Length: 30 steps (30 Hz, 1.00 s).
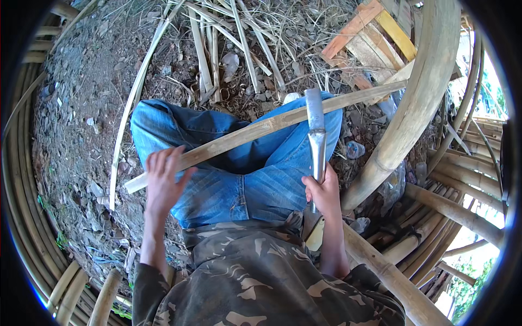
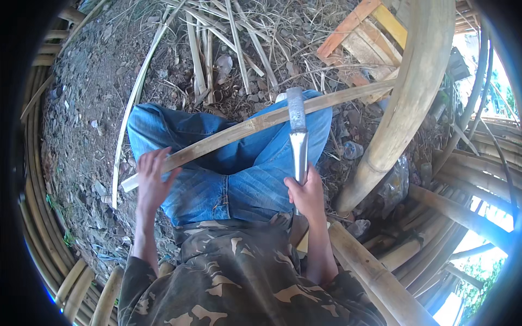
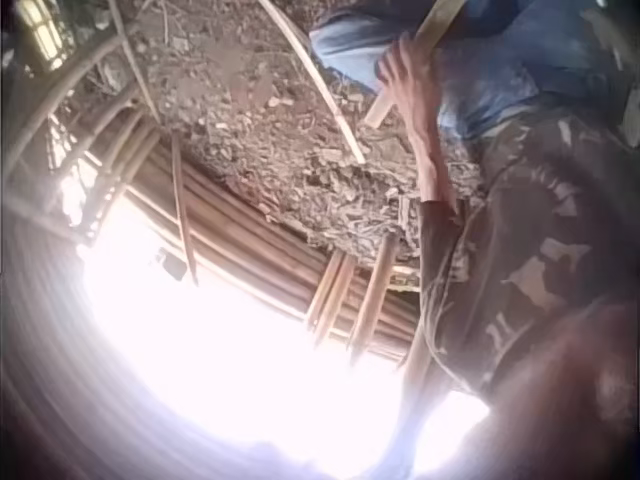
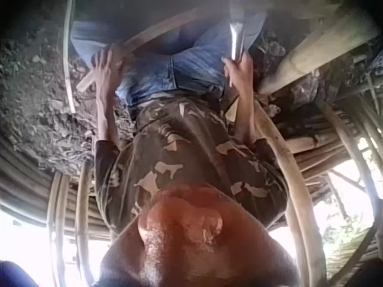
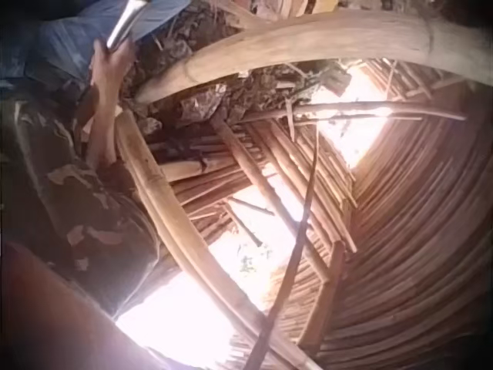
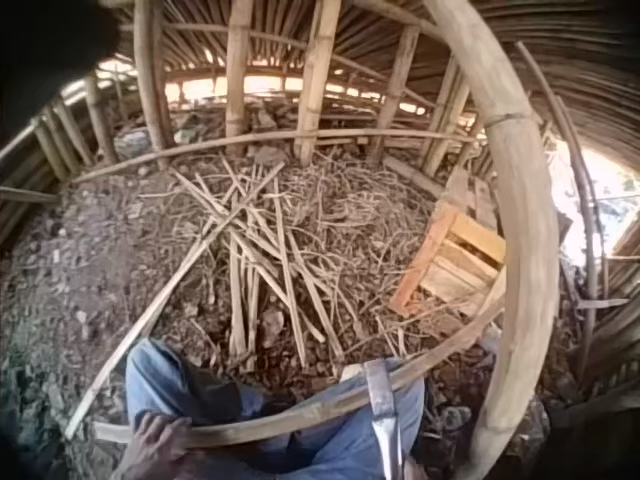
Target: The person is using a hand tool to plane or scrape the surface of a bamboo strip.
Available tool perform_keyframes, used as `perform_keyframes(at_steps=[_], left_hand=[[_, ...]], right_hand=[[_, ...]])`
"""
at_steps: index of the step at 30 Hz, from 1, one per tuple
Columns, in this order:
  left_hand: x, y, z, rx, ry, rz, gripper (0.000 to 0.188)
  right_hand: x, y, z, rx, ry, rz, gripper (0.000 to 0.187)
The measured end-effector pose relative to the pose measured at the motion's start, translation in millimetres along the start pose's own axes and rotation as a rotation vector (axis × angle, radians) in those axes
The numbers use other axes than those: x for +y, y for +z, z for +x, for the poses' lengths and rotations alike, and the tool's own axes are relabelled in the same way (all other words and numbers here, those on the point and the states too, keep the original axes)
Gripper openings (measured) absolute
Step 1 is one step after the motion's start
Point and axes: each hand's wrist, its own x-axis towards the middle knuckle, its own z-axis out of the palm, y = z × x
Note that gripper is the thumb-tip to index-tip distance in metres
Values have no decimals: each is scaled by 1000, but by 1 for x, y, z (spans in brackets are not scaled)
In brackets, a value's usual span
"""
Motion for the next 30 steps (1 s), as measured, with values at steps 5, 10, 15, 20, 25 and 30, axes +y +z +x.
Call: perform_keyframes(at_steps=[5, 10, 15, 20, 25, 30], left_hand=[[36, 31, 24, 21, 9, 16, 48], [34, 33, 24, -51, -3, -20, 43], [36, 32, 28, -46, 8, -44, 42], [37, 34, 28, -46, 10, -20, 42], [37, 32, 30, -30, 30, -37, 41], [37, 35, 29, -35, 15, -44, 40]], right_hand=[[-12, 17, 1, 189, -68, 303, 32], [31, 39, -8, -118, -156, -198, 27], [0, 26, -4, 74, -99, 265, 27], [33, 46, -8, -84, -13, -48, 28], [-8, 24, -10, 88, -108, 248, 25], [14, 52, -11, 15, -54, 141, 35]])
